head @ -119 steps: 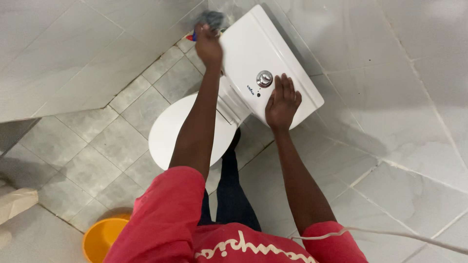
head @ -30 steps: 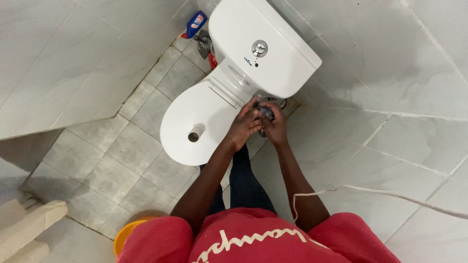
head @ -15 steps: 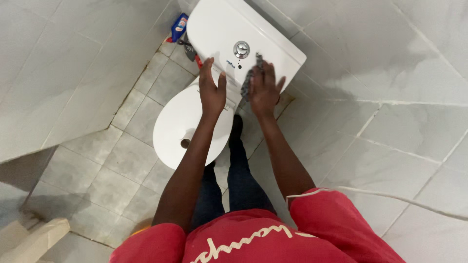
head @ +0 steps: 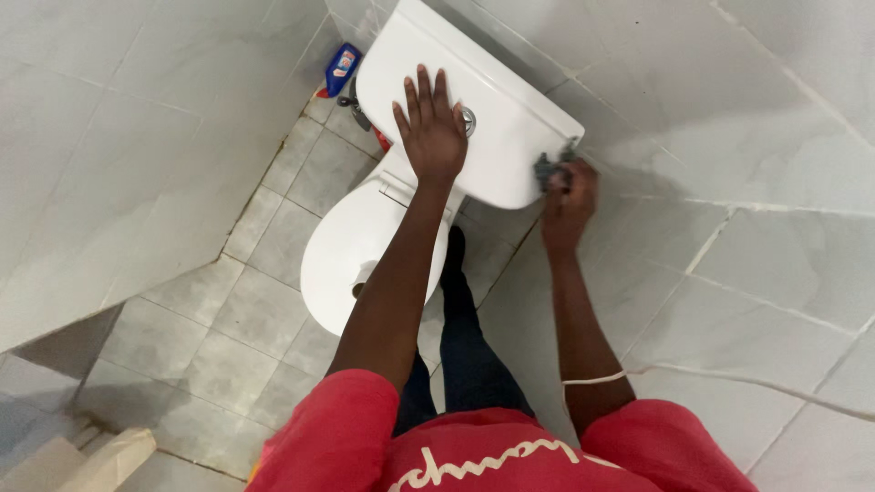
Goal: The person wipes the top and sides of a toilet tank with a cloth, moves a toilet paper roll, and then wipes the adjacent tiled wall surface.
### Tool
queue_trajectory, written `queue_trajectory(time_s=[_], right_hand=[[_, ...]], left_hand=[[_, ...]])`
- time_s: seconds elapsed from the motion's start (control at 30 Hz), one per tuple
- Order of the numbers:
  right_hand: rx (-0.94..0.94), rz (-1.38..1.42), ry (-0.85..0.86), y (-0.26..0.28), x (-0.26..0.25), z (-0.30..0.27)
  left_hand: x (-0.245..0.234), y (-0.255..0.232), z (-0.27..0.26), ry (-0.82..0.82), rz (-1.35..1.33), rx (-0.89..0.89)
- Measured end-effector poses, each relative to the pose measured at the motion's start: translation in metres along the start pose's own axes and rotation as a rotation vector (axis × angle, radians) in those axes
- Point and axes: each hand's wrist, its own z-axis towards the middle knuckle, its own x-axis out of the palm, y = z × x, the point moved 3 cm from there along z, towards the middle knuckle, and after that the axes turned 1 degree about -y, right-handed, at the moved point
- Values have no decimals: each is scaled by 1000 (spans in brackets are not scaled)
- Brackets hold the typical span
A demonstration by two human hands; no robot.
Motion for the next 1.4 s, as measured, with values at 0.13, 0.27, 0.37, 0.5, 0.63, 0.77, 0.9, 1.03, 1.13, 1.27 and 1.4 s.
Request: queue_trajectory(time_s=[0.13,0.27,0.37,0.5,0.63,0.77,0.9,1.03,1.13,1.27,1.4], right_hand=[[-174,-203,351,61,62,11],[-306,-452,354,63,85,61],[-269,-496,357,52,84,84],[-55,-543,258,26,83,89],[169,-508,145,-11,69,78],[229,-386,-26,-13,56,53],[208,-303,-107,-3,49,33],[393,-267,-12,-11,47,13],[463,-331,1,-8,47,-10],[622,-37,-18,4,44,-46],[1038,552,40,7,79,-115]], left_hand=[[-3,2,-2,57,-8,-45],[-8,-2,1,60,-26,-40],[-10,-2,2,65,-33,-33],[-10,-1,1,44,-49,-30],[-9,0,1,76,-51,-35],[-9,-1,1,48,-52,-32],[-5,-1,0,24,-34,-27],[-4,-3,-2,-3,-25,-18],[-2,-2,-1,-12,-9,-9],[-1,-1,-2,-46,19,10],[0,-1,-3,-123,25,25]])
